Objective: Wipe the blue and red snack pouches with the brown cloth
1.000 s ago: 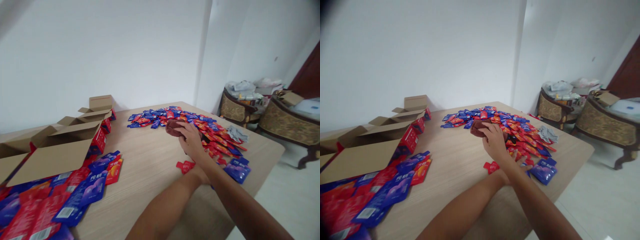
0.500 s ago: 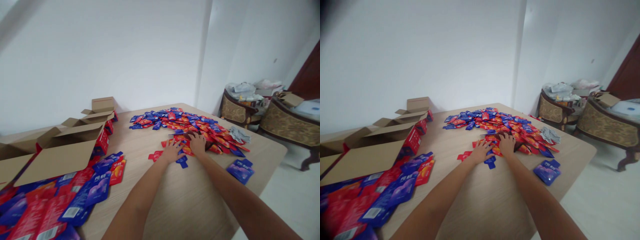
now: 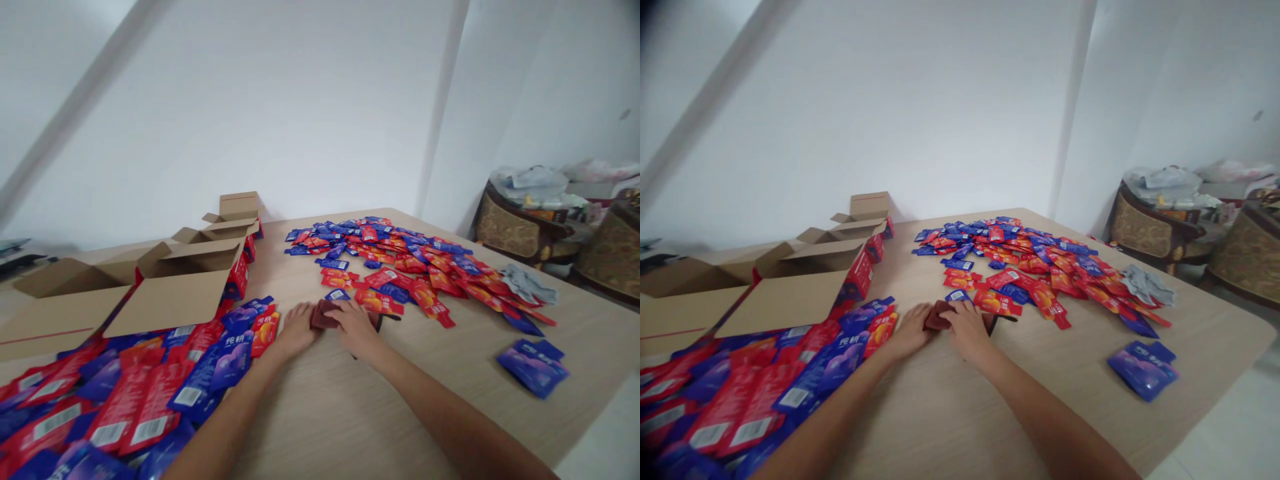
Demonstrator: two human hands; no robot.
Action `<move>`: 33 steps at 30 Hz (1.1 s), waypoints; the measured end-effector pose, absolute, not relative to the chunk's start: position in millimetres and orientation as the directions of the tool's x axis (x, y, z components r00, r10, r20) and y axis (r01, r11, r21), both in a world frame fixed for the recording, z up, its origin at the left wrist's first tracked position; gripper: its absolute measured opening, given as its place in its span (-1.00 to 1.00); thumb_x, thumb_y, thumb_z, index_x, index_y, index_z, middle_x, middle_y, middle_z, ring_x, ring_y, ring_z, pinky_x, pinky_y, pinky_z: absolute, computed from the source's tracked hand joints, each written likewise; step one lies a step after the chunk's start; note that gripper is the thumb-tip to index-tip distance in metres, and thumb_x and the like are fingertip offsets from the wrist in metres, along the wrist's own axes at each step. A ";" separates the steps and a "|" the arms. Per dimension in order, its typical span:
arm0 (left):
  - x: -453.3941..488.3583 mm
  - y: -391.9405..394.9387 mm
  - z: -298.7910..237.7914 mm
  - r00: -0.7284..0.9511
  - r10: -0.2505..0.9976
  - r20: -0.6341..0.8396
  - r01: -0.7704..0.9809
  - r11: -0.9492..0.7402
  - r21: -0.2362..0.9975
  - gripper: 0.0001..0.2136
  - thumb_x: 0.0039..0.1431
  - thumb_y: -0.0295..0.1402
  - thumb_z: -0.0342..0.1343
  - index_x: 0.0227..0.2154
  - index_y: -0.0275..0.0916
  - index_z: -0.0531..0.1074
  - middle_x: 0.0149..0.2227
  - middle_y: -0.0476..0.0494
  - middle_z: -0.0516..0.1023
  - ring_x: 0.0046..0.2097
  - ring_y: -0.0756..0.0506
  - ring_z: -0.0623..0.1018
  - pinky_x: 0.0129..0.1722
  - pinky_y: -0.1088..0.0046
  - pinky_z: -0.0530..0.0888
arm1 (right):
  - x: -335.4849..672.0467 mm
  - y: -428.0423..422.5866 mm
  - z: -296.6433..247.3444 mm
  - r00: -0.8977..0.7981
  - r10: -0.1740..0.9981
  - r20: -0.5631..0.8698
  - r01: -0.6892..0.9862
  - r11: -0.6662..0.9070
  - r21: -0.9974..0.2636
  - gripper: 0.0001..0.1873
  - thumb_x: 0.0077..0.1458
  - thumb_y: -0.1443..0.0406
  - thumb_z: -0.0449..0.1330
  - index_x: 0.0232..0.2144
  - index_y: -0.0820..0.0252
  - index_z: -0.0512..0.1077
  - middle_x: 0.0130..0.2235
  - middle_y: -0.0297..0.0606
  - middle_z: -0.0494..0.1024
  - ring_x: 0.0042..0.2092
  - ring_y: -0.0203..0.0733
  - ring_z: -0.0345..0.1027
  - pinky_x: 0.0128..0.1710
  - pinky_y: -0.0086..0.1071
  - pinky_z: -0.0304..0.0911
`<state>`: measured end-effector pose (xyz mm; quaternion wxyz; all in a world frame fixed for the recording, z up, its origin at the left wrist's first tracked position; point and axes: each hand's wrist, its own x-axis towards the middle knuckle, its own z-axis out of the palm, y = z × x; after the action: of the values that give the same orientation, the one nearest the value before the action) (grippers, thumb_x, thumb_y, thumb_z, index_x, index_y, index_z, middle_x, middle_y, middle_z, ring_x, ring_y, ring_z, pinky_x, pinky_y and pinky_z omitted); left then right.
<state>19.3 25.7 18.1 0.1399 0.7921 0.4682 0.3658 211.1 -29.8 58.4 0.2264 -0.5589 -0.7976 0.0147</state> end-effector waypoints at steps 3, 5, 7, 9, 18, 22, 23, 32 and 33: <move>25.2 16.1 19.1 0.377 0.849 0.370 0.680 -0.525 0.512 -0.56 -0.10 -0.39 0.10 -0.06 -0.22 0.38 0.00 -0.24 0.42 0.08 -0.26 0.34 0.10 0.13 0.22 | 229.6 -17.7 43.9 -0.118 0.937 0.328 0.965 0.187 -0.186 -0.51 0.02 0.44 0.02 0.01 0.04 0.36 0.14 -0.21 0.25 0.08 -0.01 0.04 0.00 -0.13 -0.02; 34.0 13.9 22.3 0.377 0.854 0.359 0.706 -0.516 0.485 -0.57 -0.02 -0.34 0.07 -0.02 -0.23 0.34 0.01 -0.24 0.41 0.08 -0.24 0.32 0.10 0.15 0.22 | 249.0 -7.5 42.8 0.007 0.936 0.351 0.987 0.050 -0.154 -0.50 0.02 0.45 0.01 0.04 0.07 0.33 0.16 -0.17 0.23 0.08 0.02 0.04 -0.01 -0.10 -0.01; 43.8 13.1 23.7 0.367 0.858 0.359 0.719 -0.507 0.475 -0.53 -0.02 -0.27 0.10 0.01 -0.25 0.30 -0.01 -0.24 0.40 0.06 -0.24 0.32 0.08 0.15 0.25 | 259.4 -5.8 46.6 0.072 0.920 0.385 0.987 -0.010 -0.160 -0.45 0.02 0.46 0.00 0.08 0.05 0.28 0.18 -0.18 0.20 0.07 0.02 0.04 -0.02 -0.10 0.00; 52.0 12.3 21.5 0.348 0.860 0.373 0.704 -0.502 0.501 -0.40 -0.07 -0.25 0.16 0.07 -0.31 0.22 -0.02 -0.28 0.40 0.04 -0.24 0.34 0.05 0.16 0.28 | 254.2 -14.3 51.2 0.023 0.902 0.431 0.984 0.057 -0.171 -0.41 0.02 0.45 0.00 0.12 0.01 0.22 0.21 -0.23 0.15 0.07 0.00 0.04 -0.02 -0.12 0.00; 55.6 10.4 9.3 0.319 0.860 0.398 0.595 -0.509 0.622 -0.19 -0.16 -0.35 0.23 0.17 -0.29 -0.02 -0.03 -0.27 0.39 0.03 -0.23 0.37 0.03 0.12 0.32 | 218.9 -28.7 47.5 -0.290 0.915 0.279 0.938 0.330 -0.108 -0.59 0.10 0.37 -0.03 -0.01 0.03 0.35 0.14 -0.27 0.26 0.03 -0.05 0.07 -0.06 -0.18 0.03; 56.6 10.7 9.9 0.320 0.881 0.349 0.593 -0.474 0.651 -0.20 -0.14 -0.31 0.24 0.17 -0.29 -0.02 -0.05 -0.25 0.40 0.04 -0.21 0.37 0.06 0.12 0.29 | 257.1 -10.6 48.5 -0.046 0.966 0.253 0.995 0.066 -0.071 -0.58 0.10 0.38 -0.05 -0.01 0.09 0.38 0.11 -0.16 0.29 0.00 0.01 0.09 -0.11 -0.14 0.07; 56.6 10.5 9.7 0.331 0.879 0.343 0.585 -0.477 0.656 -0.19 -0.14 -0.32 0.24 0.18 -0.28 -0.03 -0.04 -0.25 0.39 0.04 -0.21 0.37 0.07 0.12 0.28 | 259.8 -11.5 49.5 -0.022 0.964 0.266 0.996 0.043 -0.073 -0.57 0.09 0.38 -0.05 0.00 0.09 0.37 0.12 -0.16 0.29 0.00 0.01 0.09 -0.11 -0.13 0.07; 53.5 9.2 7.3 0.429 0.774 0.465 0.433 -0.628 0.646 -0.07 -0.13 -0.43 0.22 0.23 -0.21 -0.27 0.09 -0.32 0.20 0.10 -0.20 0.31 0.07 0.13 0.28 | 201.0 -40.2 55.8 -0.356 0.886 0.299 0.917 0.392 -0.071 -0.67 0.12 0.35 0.00 -0.10 0.03 0.41 0.06 -0.27 0.34 -0.01 -0.07 0.09 -0.07 -0.20 0.01; 53.9 9.3 6.8 0.423 0.787 0.449 0.444 -0.612 0.655 -0.05 -0.15 -0.40 0.24 0.23 -0.21 -0.28 0.09 -0.31 0.20 0.08 -0.20 0.33 0.06 0.13 0.30 | 207.7 -36.8 56.1 -0.314 0.906 0.284 0.936 0.345 -0.065 -0.68 0.12 0.35 0.00 -0.10 0.06 0.42 0.03 -0.24 0.36 -0.02 -0.06 0.10 -0.10 -0.21 0.02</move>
<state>53.9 9.3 6.8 0.2252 0.8129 0.3786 0.3810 207.7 -36.8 56.1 0.1363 -0.5697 -0.8086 -0.0555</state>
